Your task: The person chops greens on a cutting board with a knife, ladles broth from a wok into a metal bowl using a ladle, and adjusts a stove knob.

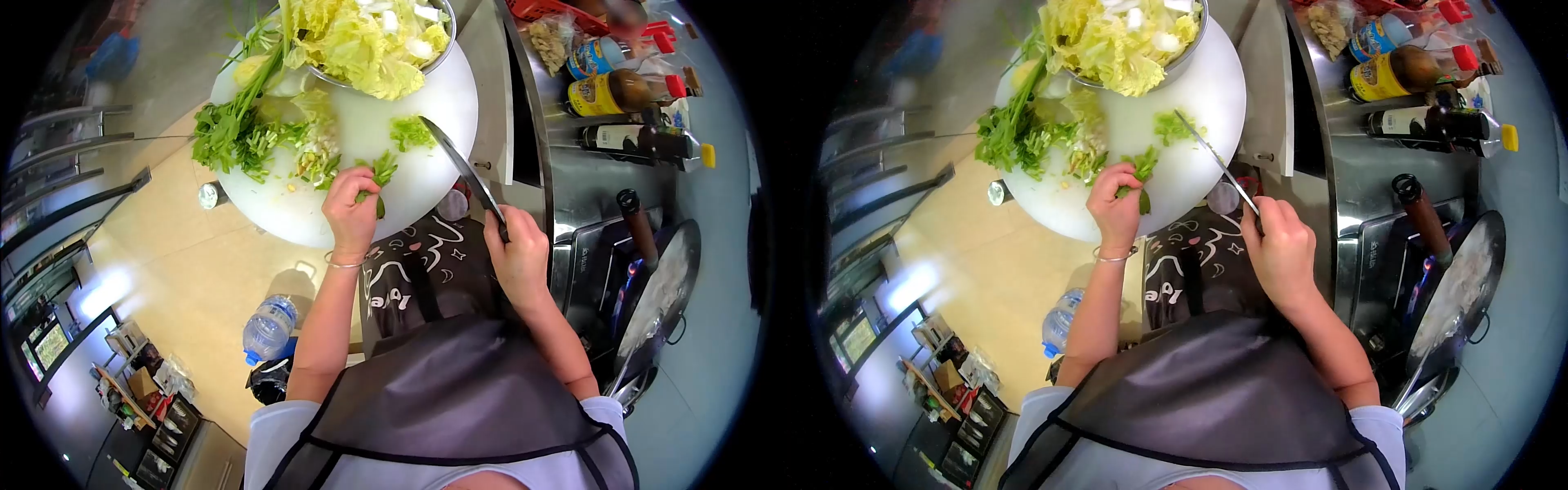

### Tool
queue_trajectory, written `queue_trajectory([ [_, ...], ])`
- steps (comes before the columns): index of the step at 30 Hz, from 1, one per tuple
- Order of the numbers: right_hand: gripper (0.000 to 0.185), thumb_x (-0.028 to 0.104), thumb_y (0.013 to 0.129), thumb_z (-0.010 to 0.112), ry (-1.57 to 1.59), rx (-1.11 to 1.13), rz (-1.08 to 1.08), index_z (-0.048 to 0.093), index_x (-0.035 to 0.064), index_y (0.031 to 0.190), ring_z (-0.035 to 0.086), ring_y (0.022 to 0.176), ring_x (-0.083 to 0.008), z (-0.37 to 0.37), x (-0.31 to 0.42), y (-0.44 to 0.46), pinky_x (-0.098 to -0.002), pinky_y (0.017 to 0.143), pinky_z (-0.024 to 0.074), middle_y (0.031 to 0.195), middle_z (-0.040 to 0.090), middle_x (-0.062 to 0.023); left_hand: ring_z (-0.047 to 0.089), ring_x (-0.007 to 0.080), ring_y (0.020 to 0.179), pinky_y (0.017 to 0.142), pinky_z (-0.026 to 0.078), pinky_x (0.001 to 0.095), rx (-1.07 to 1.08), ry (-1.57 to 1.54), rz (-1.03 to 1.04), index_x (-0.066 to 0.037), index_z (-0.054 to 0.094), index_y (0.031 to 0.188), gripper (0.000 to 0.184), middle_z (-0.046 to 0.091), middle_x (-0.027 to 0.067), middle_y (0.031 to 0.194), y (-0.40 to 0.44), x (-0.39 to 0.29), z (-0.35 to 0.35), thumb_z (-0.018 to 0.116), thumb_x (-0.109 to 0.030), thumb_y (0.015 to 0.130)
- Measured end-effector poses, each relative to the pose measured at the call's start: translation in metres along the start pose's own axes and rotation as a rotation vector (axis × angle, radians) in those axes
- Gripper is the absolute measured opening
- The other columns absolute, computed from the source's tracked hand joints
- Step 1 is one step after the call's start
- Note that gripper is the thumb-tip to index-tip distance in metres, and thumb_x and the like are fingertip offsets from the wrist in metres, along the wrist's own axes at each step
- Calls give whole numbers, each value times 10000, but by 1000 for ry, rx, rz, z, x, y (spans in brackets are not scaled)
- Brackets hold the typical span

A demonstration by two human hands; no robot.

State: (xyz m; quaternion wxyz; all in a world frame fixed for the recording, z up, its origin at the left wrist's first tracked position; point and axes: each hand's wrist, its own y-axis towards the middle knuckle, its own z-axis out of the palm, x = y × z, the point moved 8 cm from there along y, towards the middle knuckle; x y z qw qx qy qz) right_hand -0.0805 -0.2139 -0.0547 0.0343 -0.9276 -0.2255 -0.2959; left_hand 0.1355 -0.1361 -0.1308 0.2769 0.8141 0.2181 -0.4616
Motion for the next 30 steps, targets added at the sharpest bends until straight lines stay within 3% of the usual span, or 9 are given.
queue_trajectory([
  [9,110,71,766,649,22,-4,9,579,6,820,570,561,-309,-1,-2,0,-379,512,462,699,570,-130,594,228,773,709,475,290,-24,-29,47,-19,534,650,170,606,104,813,-2,0,-1,609,124,595],
  [12,108,69,766,649,26,2,7,581,7,822,571,566,-313,0,-2,0,-380,515,461,704,573,-133,575,226,777,708,463,291,-18,-87,-21,-17,538,652,166,598,100,813,-3,5,1,664,88,622],
  [14,109,69,765,649,14,5,21,582,7,824,573,575,-316,-1,-2,0,-382,523,462,708,575,-136,552,247,782,698,450,315,37,86,-3,-33,552,696,212,572,110,827,1,-3,5,746,4,618],
  [15,109,69,765,649,13,4,22,582,7,824,573,575,-316,-1,-2,0,-382,523,462,708,575,-136,552,247,782,698,450,315,38,85,-2,-33,552,696,212,572,110,827,2,-5,6,746,4,618],
  [17,112,73,766,649,5,-11,7,583,7,828,575,583,-317,-3,-2,0,-384,526,462,714,577,-138,531,230,866,751,398,340,30,282,138,-77,568,753,245,564,70,875,3,-21,10,768,-141,627],
  [20,116,85,772,645,0,-14,1,582,12,837,577,584,-311,-4,-4,1,-383,522,461,712,574,-132,511,214,934,798,362,336,48,449,165,-89,572,791,264,563,60,934,6,-35,14,764,-186,638],
  [26,113,98,765,645,-11,30,-33,577,37,832,575,575,-292,3,7,-1,-382,514,464,694,560,-111,524,224,979,865,360,401,100,461,269,-52,615,831,244,587,55,1045,-2,-15,29,739,-174,661],
  [30,121,99,754,651,-23,84,-52,568,43,822,574,585,-285,11,14,-4,-379,509,463,674,542,-106,527,266,1002,890,351,391,103,487,278,-34,636,834,227,589,85,1084,-2,-24,30,739,-124,653],
])
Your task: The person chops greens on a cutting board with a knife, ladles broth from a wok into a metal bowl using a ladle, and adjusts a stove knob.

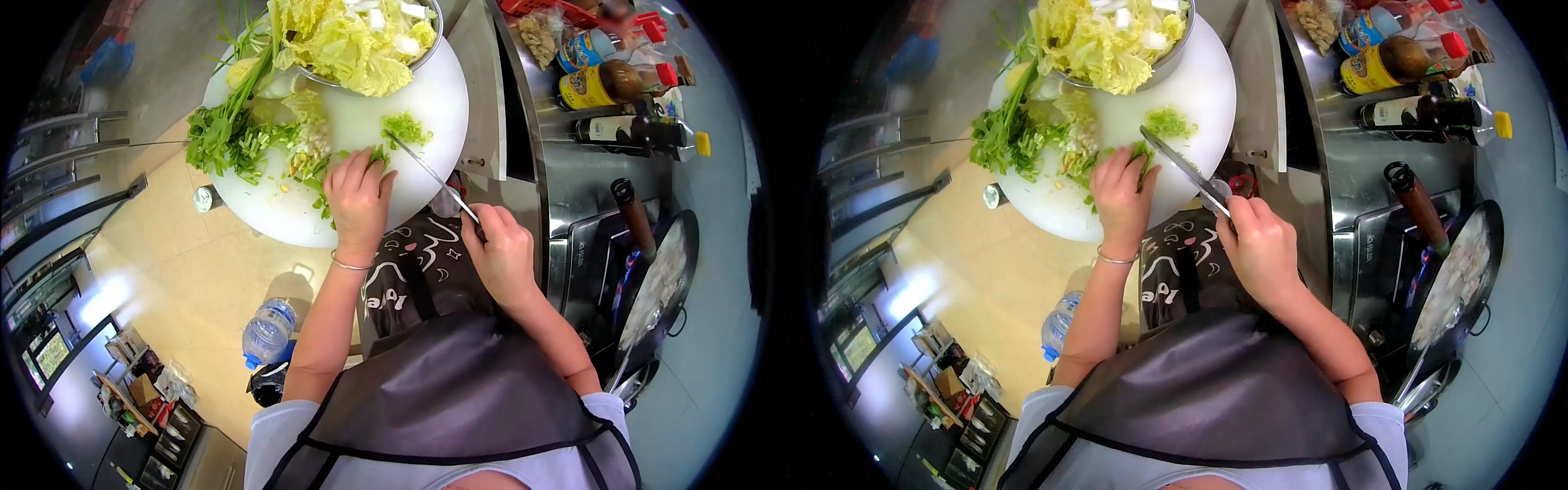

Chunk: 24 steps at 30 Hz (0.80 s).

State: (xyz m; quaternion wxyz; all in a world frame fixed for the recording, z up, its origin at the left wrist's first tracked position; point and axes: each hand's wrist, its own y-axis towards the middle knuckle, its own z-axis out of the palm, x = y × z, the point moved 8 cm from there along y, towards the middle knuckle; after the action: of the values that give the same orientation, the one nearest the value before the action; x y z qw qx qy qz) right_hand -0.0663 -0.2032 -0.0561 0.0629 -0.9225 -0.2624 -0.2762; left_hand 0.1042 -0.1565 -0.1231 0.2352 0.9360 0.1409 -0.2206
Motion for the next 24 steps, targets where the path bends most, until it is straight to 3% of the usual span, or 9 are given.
queue_trajectory([
  [9,104,103,779,644,-18,-127,68,588,36,835,570,558,-309,-17,-17,8,-384,501,458,700,574,-122,511,249,996,833,360,394,-70,10,38,-88,650,846,179,566,55,1032,41,-20,-3,707,-114,678],
  [17,108,107,783,644,13,-149,125,586,32,835,570,564,-321,-21,-25,2,-391,502,452,708,580,-132,505,235,949,790,369,389,138,62,-15,-136,679,771,66,549,29,990,60,-11,21,670,-115,710],
  [20,109,106,782,645,29,-149,120,585,31,834,570,570,-323,-21,-26,1,-393,505,452,710,580,-133,489,253,937,764,362,403,48,-57,3,-127,673,747,82,539,32,972,57,-7,17,670,-100,669],
  [24,110,106,781,646,30,-150,122,583,31,831,569,570,-323,-19,-29,0,-393,506,452,708,578,-132,482,255,941,764,364,397,130,-45,50,-134,681,748,84,533,32,982,61,-18,22,677,-101,670],
])
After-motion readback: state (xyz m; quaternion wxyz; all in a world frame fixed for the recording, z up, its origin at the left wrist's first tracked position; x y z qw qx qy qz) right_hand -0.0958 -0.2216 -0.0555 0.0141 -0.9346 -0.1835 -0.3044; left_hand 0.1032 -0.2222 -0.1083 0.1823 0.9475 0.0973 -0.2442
